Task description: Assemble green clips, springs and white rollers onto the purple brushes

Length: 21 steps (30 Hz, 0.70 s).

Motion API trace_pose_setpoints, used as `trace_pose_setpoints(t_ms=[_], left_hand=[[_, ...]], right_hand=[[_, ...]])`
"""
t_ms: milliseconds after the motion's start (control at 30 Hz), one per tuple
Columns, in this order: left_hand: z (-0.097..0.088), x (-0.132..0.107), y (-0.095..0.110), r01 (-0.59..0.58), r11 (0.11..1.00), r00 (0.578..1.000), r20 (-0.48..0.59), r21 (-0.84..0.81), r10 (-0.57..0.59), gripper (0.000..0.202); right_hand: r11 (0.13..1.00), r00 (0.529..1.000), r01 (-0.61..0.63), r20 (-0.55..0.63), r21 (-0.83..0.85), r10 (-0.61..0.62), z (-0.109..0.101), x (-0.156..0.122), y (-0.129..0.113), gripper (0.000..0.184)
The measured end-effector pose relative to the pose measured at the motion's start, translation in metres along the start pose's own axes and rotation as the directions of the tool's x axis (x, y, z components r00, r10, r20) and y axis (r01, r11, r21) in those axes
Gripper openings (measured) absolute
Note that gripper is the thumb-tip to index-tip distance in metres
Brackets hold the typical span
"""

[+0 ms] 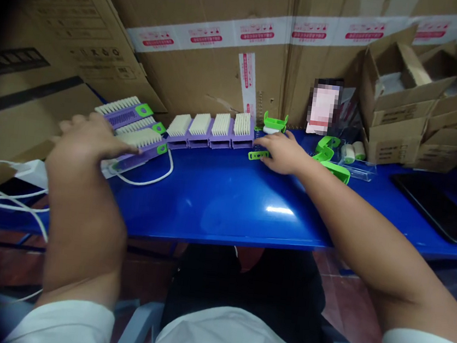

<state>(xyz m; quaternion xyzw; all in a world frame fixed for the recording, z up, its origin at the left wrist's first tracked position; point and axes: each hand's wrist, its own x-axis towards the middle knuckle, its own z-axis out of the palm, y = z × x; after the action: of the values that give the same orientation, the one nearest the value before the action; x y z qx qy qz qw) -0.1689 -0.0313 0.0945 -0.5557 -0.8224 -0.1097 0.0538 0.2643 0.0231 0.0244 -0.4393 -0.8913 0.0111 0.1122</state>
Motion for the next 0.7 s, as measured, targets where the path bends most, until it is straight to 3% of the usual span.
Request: trace_pose_setpoints(t_ms=[33, 100, 167, 200, 267, 333, 400, 500, 700], left_hand=[[-0.003, -0.01, 0.02, 0.022, 1.0, 0.999, -0.035, -0.004, -0.022, 0.108], [-0.001, -0.026, 0.063, -0.164, 0.986, 0.981, -0.104, -0.009, 0.162, 0.08], [0.01, -0.034, 0.105, -0.43, 0.902, 0.898, -0.087, 0.026, 0.431, 0.072], [0.019, -0.035, 0.123, -0.55, 0.834, 0.832, -0.06, 0.031, 0.551, 0.072], [0.039, -0.035, 0.152, -0.682, 0.731, 0.731, -0.031, 0.013, 0.682, 0.077], [0.059, -0.035, 0.172, -0.729, 0.685, 0.685, 0.012, -0.013, 0.729, 0.086], [0.076, -0.036, 0.186, -0.743, 0.669, 0.667, 0.064, -0.022, 0.743, 0.087], [0.091, -0.04, 0.194, -0.768, 0.639, 0.633, 0.102, -0.038, 0.767, 0.072], [0.088, -0.041, 0.186, -0.821, 0.565, 0.569, -0.039, -0.077, 0.822, 0.056]], right_hand=[[0.999, 0.999, -0.01, 0.05, -0.037, 0.011, 0.001, 0.001, -0.003, 0.06], [0.996, 0.993, -0.028, 0.113, -0.081, 0.037, 0.002, 0.002, -0.007, 0.056], [0.995, 0.989, -0.042, 0.135, -0.095, 0.055, 0.0, 0.002, -0.007, 0.051], [0.994, 0.989, -0.048, 0.137, -0.093, 0.06, -0.002, 0.002, -0.007, 0.05], [0.995, 0.988, -0.052, 0.143, -0.082, 0.063, -0.004, 0.001, -0.004, 0.047], [0.996, 0.987, -0.053, 0.147, -0.073, 0.064, -0.007, 0.0, -0.001, 0.045], [0.995, 0.987, -0.057, 0.148, -0.077, 0.068, -0.008, 0.0, 0.001, 0.042], [0.993, 0.986, -0.069, 0.145, -0.095, 0.082, -0.009, 0.0, 0.003, 0.039], [0.986, 0.987, -0.094, 0.117, -0.14, 0.111, -0.015, -0.001, 0.008, 0.036]])
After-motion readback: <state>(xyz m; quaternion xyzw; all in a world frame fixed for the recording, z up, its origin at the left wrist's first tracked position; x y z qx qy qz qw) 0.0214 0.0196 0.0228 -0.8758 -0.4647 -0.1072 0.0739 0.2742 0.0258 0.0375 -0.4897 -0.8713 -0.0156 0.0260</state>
